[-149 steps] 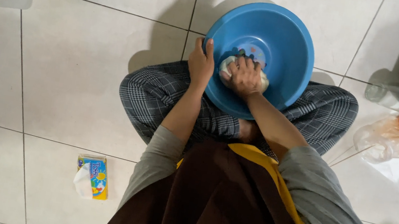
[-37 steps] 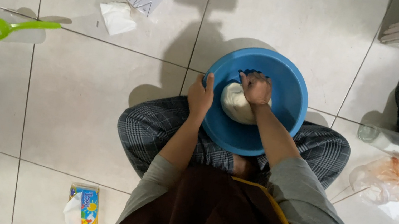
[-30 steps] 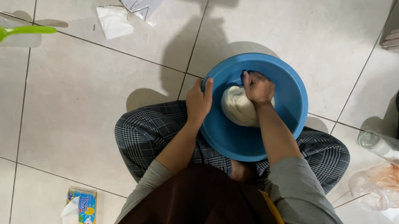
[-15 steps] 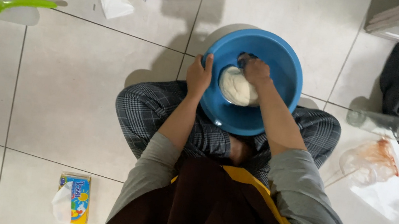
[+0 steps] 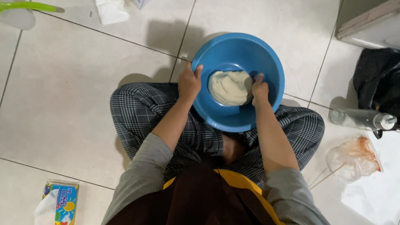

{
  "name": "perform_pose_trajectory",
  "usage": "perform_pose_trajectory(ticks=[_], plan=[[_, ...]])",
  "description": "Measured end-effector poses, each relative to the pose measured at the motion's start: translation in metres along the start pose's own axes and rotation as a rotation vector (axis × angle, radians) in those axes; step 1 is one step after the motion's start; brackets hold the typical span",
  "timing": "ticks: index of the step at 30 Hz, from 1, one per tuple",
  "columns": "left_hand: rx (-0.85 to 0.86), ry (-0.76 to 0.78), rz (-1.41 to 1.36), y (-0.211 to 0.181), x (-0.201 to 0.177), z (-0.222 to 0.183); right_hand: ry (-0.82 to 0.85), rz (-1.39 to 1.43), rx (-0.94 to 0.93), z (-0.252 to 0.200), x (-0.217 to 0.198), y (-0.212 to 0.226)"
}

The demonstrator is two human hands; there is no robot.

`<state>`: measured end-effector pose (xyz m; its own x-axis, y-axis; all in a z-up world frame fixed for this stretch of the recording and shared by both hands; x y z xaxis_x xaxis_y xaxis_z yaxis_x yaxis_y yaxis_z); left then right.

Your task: Kneading a ball of dough in a blue plastic bowl on the floor.

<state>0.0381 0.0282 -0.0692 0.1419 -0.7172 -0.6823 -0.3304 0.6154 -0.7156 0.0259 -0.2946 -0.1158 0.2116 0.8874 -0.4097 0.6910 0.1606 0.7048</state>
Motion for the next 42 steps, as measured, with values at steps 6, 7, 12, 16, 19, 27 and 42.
perform_pose_trajectory(ticks=[6, 7, 12, 16, 19, 27, 42], plan=[[-0.035, -0.079, 0.046, -0.006, -0.002, -0.006, 0.029, -0.181, -0.18, 0.004, 0.027, 0.05], [-0.038, -0.073, 0.046, -0.007, -0.002, -0.006, 0.027, -0.184, -0.174, -0.006, 0.031, 0.056], [-0.111, -0.033, 0.011, -0.001, 0.001, -0.002, 0.058, -0.633, -0.591, -0.06, 0.081, 0.092], [-0.152, 0.001, 0.017, 0.0, 0.002, 0.0, 0.12, -0.931, -0.776, -0.134, 0.088, 0.084], [-0.153, 0.008, -0.031, -0.004, -0.003, 0.001, 0.288, -0.838, -1.028, -0.184, 0.07, 0.09], [-0.159, 0.037, -0.034, -0.01, -0.007, 0.025, 0.446, -0.943, -0.898, -0.18, 0.044, 0.068], [-0.145, 0.192, 0.062, -0.049, -0.017, 0.027, -0.102, -0.922, -1.209, -0.073, 0.096, 0.078]])
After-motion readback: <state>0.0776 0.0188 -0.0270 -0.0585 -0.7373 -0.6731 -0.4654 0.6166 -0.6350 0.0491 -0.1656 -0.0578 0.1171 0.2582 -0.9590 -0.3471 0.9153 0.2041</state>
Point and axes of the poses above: each hand's wrist, its own z-axis towards the middle knuckle, its own x-axis out of the palm, y = z × x, the point moved 7 cm from there along z, towards the middle knuckle, and after that the axes turned 7 degrees about -x, right-handed, at the moved point
